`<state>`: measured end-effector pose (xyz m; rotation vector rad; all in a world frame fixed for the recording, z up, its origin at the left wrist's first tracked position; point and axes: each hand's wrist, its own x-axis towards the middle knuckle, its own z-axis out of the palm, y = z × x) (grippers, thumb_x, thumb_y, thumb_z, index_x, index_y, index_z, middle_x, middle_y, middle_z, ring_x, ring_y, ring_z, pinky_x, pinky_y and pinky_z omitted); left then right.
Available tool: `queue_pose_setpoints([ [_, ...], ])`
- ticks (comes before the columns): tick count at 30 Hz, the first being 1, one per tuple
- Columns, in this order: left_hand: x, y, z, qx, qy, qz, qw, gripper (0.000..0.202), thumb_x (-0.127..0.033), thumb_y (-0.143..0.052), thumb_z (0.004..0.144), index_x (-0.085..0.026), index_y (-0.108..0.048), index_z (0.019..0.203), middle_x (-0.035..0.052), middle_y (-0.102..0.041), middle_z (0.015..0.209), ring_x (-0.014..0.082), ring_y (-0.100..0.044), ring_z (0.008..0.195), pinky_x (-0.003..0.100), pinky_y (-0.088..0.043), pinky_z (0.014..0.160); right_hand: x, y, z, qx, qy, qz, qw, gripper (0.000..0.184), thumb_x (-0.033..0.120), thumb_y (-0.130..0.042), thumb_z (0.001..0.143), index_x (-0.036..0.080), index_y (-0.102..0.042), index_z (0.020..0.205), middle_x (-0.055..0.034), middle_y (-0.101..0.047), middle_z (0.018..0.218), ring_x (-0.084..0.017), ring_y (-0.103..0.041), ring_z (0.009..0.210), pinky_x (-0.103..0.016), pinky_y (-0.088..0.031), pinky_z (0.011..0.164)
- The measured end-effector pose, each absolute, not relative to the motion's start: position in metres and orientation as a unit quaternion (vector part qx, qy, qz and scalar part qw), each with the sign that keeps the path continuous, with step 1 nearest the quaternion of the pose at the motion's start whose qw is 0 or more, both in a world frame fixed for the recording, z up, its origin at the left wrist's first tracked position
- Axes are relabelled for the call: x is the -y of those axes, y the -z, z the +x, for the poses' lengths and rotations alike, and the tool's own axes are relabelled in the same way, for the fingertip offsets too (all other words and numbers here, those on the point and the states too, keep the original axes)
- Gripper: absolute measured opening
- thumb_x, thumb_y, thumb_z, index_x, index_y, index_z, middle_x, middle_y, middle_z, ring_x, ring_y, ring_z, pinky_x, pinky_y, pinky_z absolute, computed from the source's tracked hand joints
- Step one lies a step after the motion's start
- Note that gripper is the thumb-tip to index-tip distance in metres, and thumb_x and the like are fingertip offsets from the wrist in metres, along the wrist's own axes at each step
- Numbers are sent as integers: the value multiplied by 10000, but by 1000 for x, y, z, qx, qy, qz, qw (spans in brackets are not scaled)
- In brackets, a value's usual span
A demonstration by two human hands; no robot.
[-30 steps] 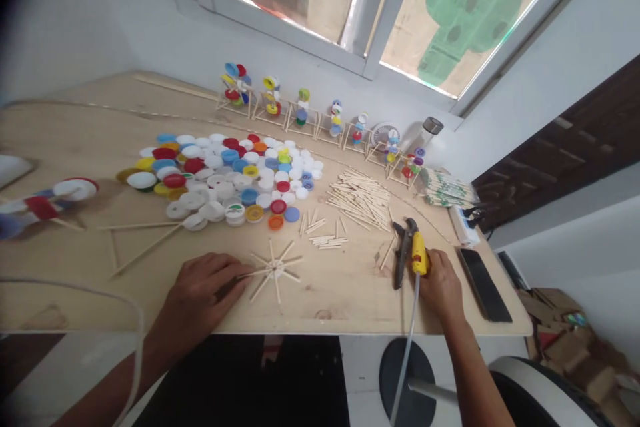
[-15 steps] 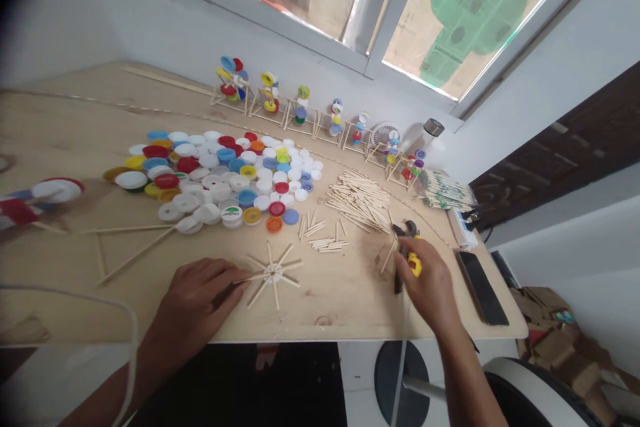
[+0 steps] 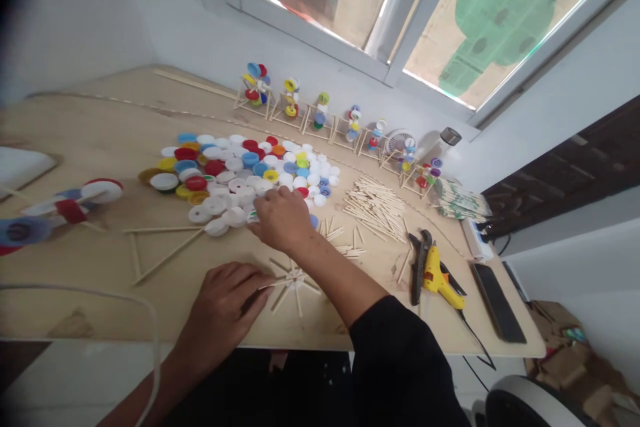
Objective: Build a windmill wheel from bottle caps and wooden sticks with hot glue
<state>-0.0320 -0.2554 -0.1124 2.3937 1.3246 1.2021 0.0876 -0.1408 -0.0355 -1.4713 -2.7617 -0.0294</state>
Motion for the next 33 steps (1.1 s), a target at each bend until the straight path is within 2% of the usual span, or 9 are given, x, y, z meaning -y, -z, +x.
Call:
queue_pose_setpoints([
  [7, 256, 109, -32, -440, -405, 797, 77, 242, -174, -490, 949, -223, -708, 857, 27, -733, 802, 211, -656, 776, 396, -443, 775, 138, 41, 80, 885, 17, -466, 4, 196, 344, -672, 924, 178, -703, 1024, -117, -701, 1068, -304, -564, 1080, -443, -433, 941],
  [13, 255, 111, -35, -447, -380, 804, 94, 228, -206, -505, 952, -247, -706, 853, 20, -737, 805, 215, -657, 790, 401, -428, 793, 157, 23, 111, 851, -54, -511, 111, 353, 265, -603, 939, 212, -651, 1285, -76, -646, 1039, -247, -576, 1030, -382, -445, 932],
  [18, 255, 115, -36, -453, -370, 804, 102, 226, -234, -507, 953, -247, -712, 859, 25, -741, 811, 225, -649, 798, 409, -419, 799, 197, 7, 157, 785, -204, -525, 256, 242, 306, -569, 963, 215, -708, 1139, -32, -613, 923, -170, -591, 882, -312, -488, 834],
  [24, 256, 116, -36, -449, -369, 808, 96, 220, -228, -518, 947, -235, -711, 841, 33, -732, 794, 239, -648, 789, 416, -421, 788, 257, 30, 189, 626, -341, -597, 367, 218, 402, -646, 891, 206, -650, 987, -4, -651, 861, -142, -601, 747, -272, -502, 706],
  [28, 256, 114, -36, -456, -366, 806, 95, 207, -236, -520, 944, -247, -705, 852, 29, -739, 809, 236, -654, 804, 415, -424, 793, 290, 60, 195, 594, -265, -658, 380, 197, 400, -663, 870, 210, -653, 919, -21, -700, 855, -183, -641, 802, -319, -519, 774],
  [33, 256, 113, -35, -457, -365, 806, 90, 201, -245, -510, 949, -258, -695, 873, 20, -738, 807, 231, -653, 801, 409, -428, 788, 308, 85, 199, 637, -135, -683, 330, 92, 309, -627, 883, 237, -646, 938, -70, -733, 952, -258, -654, 933, -417, -500, 880],
])
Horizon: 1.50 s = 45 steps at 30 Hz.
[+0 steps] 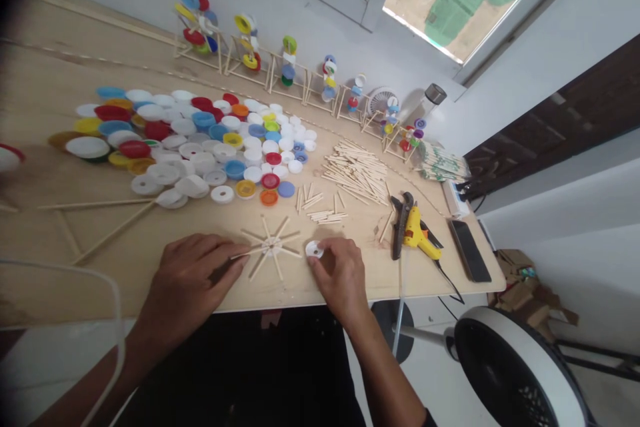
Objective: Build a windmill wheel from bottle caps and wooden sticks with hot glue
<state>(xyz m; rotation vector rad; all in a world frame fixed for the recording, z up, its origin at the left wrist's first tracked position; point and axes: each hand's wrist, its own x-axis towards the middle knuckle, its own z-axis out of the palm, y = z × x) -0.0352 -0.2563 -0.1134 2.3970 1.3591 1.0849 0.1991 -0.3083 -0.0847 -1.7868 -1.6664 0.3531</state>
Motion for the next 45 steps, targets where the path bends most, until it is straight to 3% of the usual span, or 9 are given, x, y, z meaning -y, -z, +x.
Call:
queue_pose_setpoints([
  [8, 257, 115, -36, -452, -359, 813, 79, 204, -266, -497, 957, -259, -691, 895, 41, -737, 826, 255, -661, 823, 440, -447, 806, 308, 89, 202, 692, -75, -662, 277, 165, 263, -605, 924, 224, -648, 1078, -88, -733, 1047, -279, -637, 995, -444, -472, 916],
  [18, 257, 116, -37, -448, -354, 817, 80, 202, -266, -501, 962, -245, -687, 887, 53, -735, 827, 261, -663, 820, 457, -452, 811, 301, 69, 180, 689, -126, -616, 359, 177, 240, -623, 922, 240, -658, 1095, -72, -744, 1076, -251, -656, 1032, -420, -498, 923],
  [31, 257, 112, -35, -456, -358, 808, 100, 214, -271, -505, 947, -260, -696, 852, 57, -730, 790, 269, -662, 797, 458, -444, 791, 280, 64, 153, 768, -83, -585, 248, 204, 165, -652, 927, 227, -671, 1121, -41, -759, 1088, -243, -603, 1047, -397, -432, 930],
  [45, 256, 115, -37, -446, -366, 811, 90, 182, -264, -529, 940, -254, -694, 864, 55, -727, 786, 268, -654, 779, 450, -432, 783, 277, 65, 149, 779, -73, -580, 226, 138, 196, -635, 957, 217, -668, 1090, -38, -768, 1041, -247, -588, 1023, -403, -402, 932],
])
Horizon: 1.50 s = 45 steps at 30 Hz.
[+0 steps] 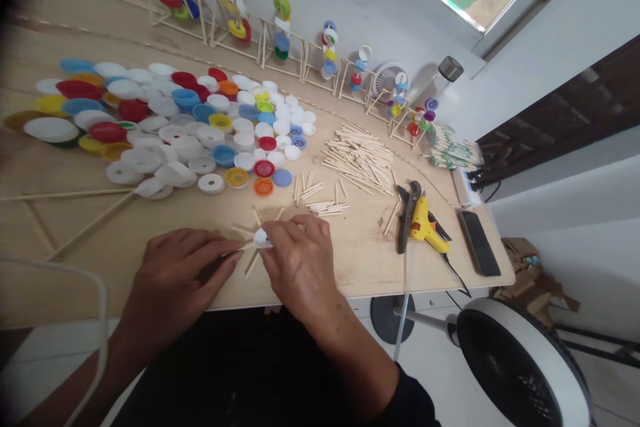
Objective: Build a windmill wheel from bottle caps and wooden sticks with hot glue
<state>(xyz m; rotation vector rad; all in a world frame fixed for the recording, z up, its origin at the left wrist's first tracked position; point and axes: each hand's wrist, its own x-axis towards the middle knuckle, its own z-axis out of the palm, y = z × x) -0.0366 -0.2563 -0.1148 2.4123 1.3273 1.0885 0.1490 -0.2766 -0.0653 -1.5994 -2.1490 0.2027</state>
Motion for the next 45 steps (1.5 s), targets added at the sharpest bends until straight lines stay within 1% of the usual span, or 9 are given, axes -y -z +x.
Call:
queue_pose_setpoints([
  [5, 257, 114, -36, -451, -364, 808, 100, 200, -276, -522, 944, -269, -696, 845, 47, -722, 770, 264, -651, 772, 446, -431, 786, 276, 66, 148, 778, -72, -576, 240, 135, 184, -652, 946, 217, -675, 1075, -27, -773, 1028, -239, -592, 1010, -394, -404, 928],
  [11, 256, 112, -36, -450, -361, 810, 107, 207, -278, -530, 936, -260, -713, 841, 49, -721, 755, 268, -646, 760, 449, -431, 772, 277, 68, 148, 773, -70, -582, 240, 129, 191, -673, 938, 231, -686, 1059, -21, -777, 1025, -236, -604, 1013, -393, -399, 941],
  [16, 256, 112, -36, -439, -361, 819, 81, 198, -244, -528, 946, -232, -701, 851, 53, -716, 759, 259, -644, 755, 440, -431, 768, 277, 70, 149, 779, -58, -574, 245, 149, 197, -696, 925, 224, -683, 1070, -18, -777, 1030, -234, -601, 1013, -389, -401, 943],
  [19, 256, 113, -35, -441, -361, 819, 74, 188, -247, -535, 947, -233, -696, 852, 52, -715, 764, 262, -645, 764, 440, -434, 774, 277, 71, 149, 783, -50, -568, 249, 138, 213, -693, 932, 214, -684, 1070, -17, -776, 1019, -230, -601, 1014, -383, -399, 943],
  [26, 256, 112, -36, -443, -362, 815, 91, 200, -256, -530, 940, -248, -701, 837, 51, -717, 754, 263, -644, 750, 446, -427, 782, 277, 71, 148, 783, -52, -575, 234, 131, 232, -689, 938, 216, -694, 1069, -42, -775, 1020, -230, -606, 1040, -393, -401, 950],
  [34, 256, 112, -36, -459, -358, 803, 129, 226, -285, -522, 932, -281, -723, 829, 49, -741, 774, 264, -652, 776, 452, -423, 789, 278, 71, 147, 777, -57, -584, 230, 128, 225, -688, 937, 232, -698, 1065, -41, -779, 1023, -230, -613, 1030, -395, -401, 955],
  [41, 256, 112, -35, -448, -359, 812, 103, 218, -270, -521, 939, -242, -710, 834, 59, -724, 753, 272, -646, 759, 454, -425, 779, 278, 68, 146, 777, -54, -577, 245, 129, 202, -716, 912, 214, -699, 1040, -27, -780, 980, -227, -608, 998, -388, -394, 930],
  [45, 255, 113, -36, -446, -363, 812, 97, 219, -266, -522, 938, -245, -706, 822, 57, -724, 743, 267, -638, 748, 445, -428, 771, 278, 69, 147, 777, -57, -578, 245, 119, 213, -708, 920, 221, -698, 1038, -25, -780, 977, -229, -609, 1010, -392, -388, 946],
])
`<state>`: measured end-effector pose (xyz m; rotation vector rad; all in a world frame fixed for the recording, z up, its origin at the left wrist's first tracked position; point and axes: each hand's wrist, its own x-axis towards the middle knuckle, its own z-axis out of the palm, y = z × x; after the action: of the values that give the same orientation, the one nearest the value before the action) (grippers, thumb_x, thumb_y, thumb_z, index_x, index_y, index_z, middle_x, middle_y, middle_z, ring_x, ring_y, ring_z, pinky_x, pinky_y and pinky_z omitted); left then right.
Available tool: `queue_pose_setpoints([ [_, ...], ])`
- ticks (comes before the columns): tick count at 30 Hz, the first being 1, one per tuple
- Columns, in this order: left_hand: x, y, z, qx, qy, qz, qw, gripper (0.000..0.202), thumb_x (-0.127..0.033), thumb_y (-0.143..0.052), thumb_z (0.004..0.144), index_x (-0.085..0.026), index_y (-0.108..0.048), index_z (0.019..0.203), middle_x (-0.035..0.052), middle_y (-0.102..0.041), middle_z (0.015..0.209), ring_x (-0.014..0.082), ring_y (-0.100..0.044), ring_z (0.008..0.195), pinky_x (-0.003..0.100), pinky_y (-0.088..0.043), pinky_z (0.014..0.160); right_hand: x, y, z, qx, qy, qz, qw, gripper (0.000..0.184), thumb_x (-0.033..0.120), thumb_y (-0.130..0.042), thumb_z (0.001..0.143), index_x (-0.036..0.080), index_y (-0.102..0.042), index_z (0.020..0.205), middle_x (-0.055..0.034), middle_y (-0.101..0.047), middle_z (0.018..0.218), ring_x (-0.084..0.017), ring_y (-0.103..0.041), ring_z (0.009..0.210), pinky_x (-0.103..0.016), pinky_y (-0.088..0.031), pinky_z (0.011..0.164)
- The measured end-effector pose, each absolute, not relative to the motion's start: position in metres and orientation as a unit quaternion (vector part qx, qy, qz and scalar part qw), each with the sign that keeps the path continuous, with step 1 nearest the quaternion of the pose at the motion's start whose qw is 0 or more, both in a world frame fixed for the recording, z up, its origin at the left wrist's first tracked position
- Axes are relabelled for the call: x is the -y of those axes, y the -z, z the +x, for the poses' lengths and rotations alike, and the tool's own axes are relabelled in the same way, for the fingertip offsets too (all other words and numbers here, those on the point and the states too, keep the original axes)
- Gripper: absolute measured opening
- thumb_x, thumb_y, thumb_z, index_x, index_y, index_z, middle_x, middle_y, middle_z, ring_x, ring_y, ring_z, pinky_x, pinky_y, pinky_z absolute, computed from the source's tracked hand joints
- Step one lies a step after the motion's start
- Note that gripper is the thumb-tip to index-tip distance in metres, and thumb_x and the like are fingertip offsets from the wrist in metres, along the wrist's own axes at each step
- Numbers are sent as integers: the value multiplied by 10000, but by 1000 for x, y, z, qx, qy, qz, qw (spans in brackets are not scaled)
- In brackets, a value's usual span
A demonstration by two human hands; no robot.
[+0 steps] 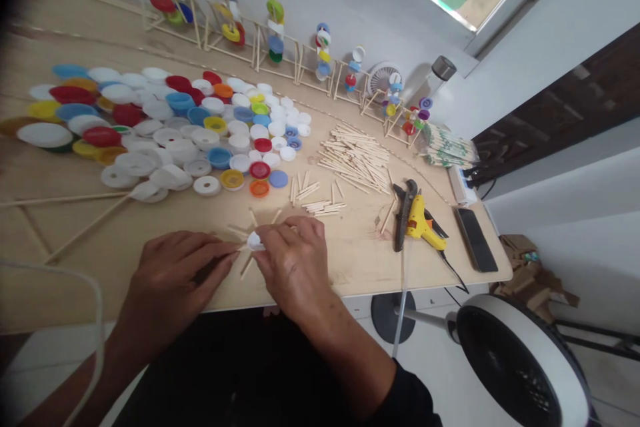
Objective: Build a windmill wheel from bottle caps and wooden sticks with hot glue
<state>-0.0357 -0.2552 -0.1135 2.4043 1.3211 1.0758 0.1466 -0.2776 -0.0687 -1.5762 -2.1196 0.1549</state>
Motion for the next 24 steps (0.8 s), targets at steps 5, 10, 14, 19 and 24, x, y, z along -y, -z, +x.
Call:
queue_pose_setpoints([
  [5, 255, 114, -37, -456, -358, 805, 127, 197, -282, -541, 920, -288, -710, 820, 47, -741, 773, 272, -652, 790, 452, -424, 800, 278, 72, 148, 778, -60, -577, 242, 120, 248, -677, 951, 230, -689, 1068, -23, -780, 1024, -229, -608, 1035, -387, -390, 958],
  [10, 254, 114, -36, -461, -366, 796, 139, 174, -282, -559, 901, -296, -705, 807, 43, -736, 765, 271, -654, 784, 454, -429, 805, 279, 73, 147, 776, -60, -577, 246, 114, 228, -675, 948, 228, -687, 1061, -21, -780, 997, -224, -616, 1014, -386, -392, 960],
  [14, 256, 114, -36, -466, -380, 783, 158, 139, -312, -570, 894, -300, -693, 828, 36, -742, 777, 267, -664, 785, 475, -445, 825, 279, 71, 148, 768, -67, -584, 255, 138, 215, -665, 948, 226, -683, 1085, -34, -779, 1023, -223, -625, 1022, -386, -405, 961],
  [19, 270, 103, -43, -536, -446, 669, 256, 122, -370, -591, 902, -302, -693, 912, 2, -739, 942, 242, -667, 912, 457, -493, 938, 284, 60, 150, 752, -59, -578, 310, 153, 213, -641, 955, 218, -677, 1104, -35, -774, 1076, -218, -633, 1028, -386, -425, 971],
  [24, 273, 85, -45, -589, -472, 484, 443, 199, -487, -672, 839, -312, -753, 888, -39, -768, 895, 221, -702, 890, 372, -561, 888, 292, 45, 146, 745, -83, -552, 365, 160, 240, -635, 963, 244, -682, 1115, -19, -778, 1089, -197, -657, 1003, -384, -458, 968],
])
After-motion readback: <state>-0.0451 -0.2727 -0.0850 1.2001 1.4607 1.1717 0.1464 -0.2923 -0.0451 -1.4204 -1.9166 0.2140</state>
